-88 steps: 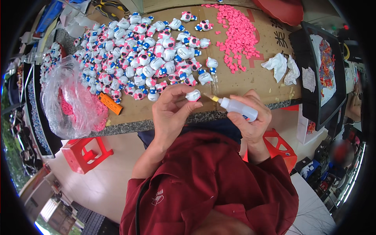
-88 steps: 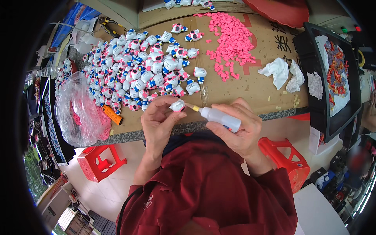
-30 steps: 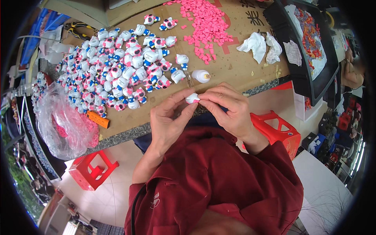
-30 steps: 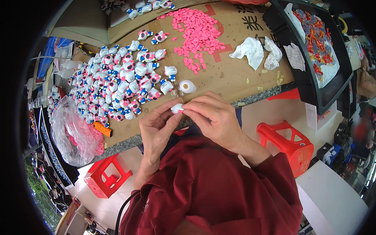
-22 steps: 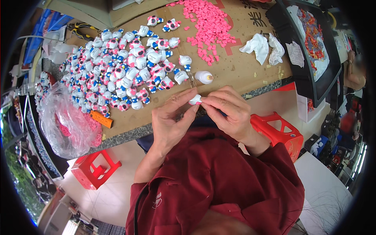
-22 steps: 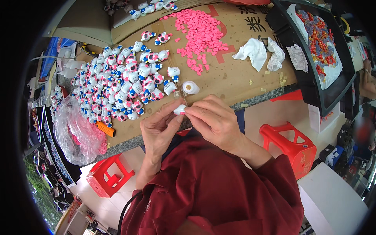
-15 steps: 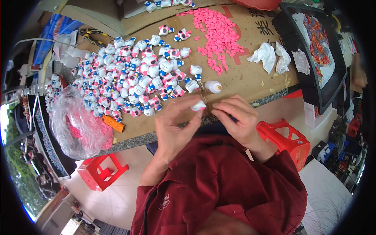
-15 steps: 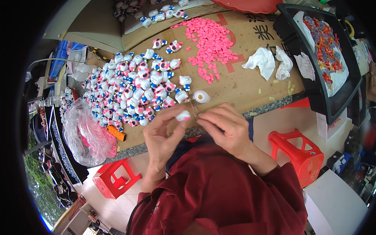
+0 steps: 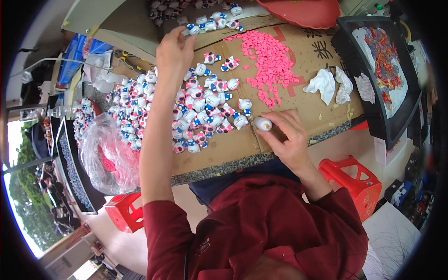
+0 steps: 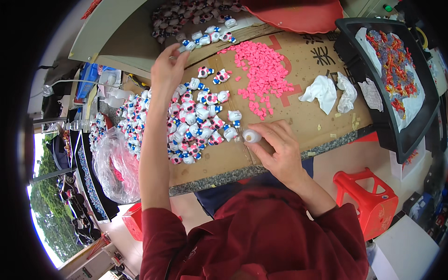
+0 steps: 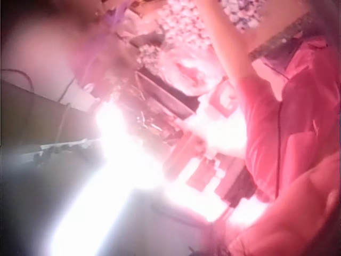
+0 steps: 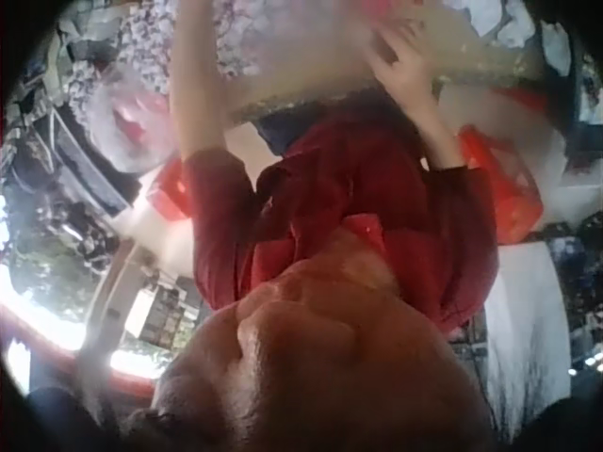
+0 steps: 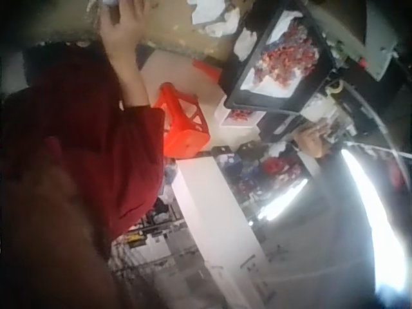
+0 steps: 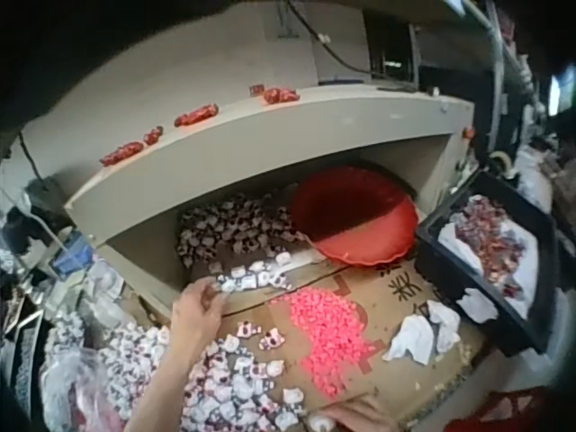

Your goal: The person assembles small plastic toy figures by hand, applying adhesive from a bottle to plastic parts and attaching them to the figures.

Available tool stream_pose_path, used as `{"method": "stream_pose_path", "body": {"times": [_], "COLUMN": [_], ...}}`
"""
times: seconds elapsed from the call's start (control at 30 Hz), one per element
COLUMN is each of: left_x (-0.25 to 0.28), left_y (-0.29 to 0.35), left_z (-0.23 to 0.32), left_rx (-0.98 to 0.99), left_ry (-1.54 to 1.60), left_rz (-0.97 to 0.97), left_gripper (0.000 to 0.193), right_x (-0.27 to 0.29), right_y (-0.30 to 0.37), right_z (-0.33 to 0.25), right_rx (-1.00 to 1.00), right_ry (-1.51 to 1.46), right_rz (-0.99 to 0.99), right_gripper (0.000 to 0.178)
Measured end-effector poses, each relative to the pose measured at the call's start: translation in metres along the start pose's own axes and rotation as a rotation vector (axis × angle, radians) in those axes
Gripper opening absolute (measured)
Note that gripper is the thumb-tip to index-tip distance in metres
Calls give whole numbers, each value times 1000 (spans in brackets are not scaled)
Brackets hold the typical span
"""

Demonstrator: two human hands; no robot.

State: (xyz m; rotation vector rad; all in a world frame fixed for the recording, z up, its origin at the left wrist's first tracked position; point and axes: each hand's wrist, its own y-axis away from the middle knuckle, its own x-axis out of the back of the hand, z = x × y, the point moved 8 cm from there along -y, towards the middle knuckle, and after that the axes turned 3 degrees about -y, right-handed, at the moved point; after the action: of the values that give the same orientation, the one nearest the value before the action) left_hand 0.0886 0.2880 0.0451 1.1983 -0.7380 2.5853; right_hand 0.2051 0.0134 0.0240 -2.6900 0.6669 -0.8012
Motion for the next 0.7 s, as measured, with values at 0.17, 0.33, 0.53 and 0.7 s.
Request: {"method": "stream_pose_path", "body": {"times": [0.17, 0.33, 0.53, 0.7], "left_x": [-29, 4, 16, 16], "left_y": [-38, 11, 126, 185], "left_z": [0, 24, 26, 42], "left_rx": [-34, 169, 439, 427], "left_ry": [-155, 683, 1313, 1344], "left_rz": [-166, -296, -313, -245], "left_gripper": [43, 24, 15, 47], "right_x": [2, 8, 15, 19], "right_y": [3, 13, 9, 12], "right_z": [4, 21, 5, -13], "right_rx": [44, -98, -9, -27], "right_ry": [-23, -339, -221, -318], "right_rz": [4, 113, 50, 21], "right_gripper": [32, 32, 30, 36]}}
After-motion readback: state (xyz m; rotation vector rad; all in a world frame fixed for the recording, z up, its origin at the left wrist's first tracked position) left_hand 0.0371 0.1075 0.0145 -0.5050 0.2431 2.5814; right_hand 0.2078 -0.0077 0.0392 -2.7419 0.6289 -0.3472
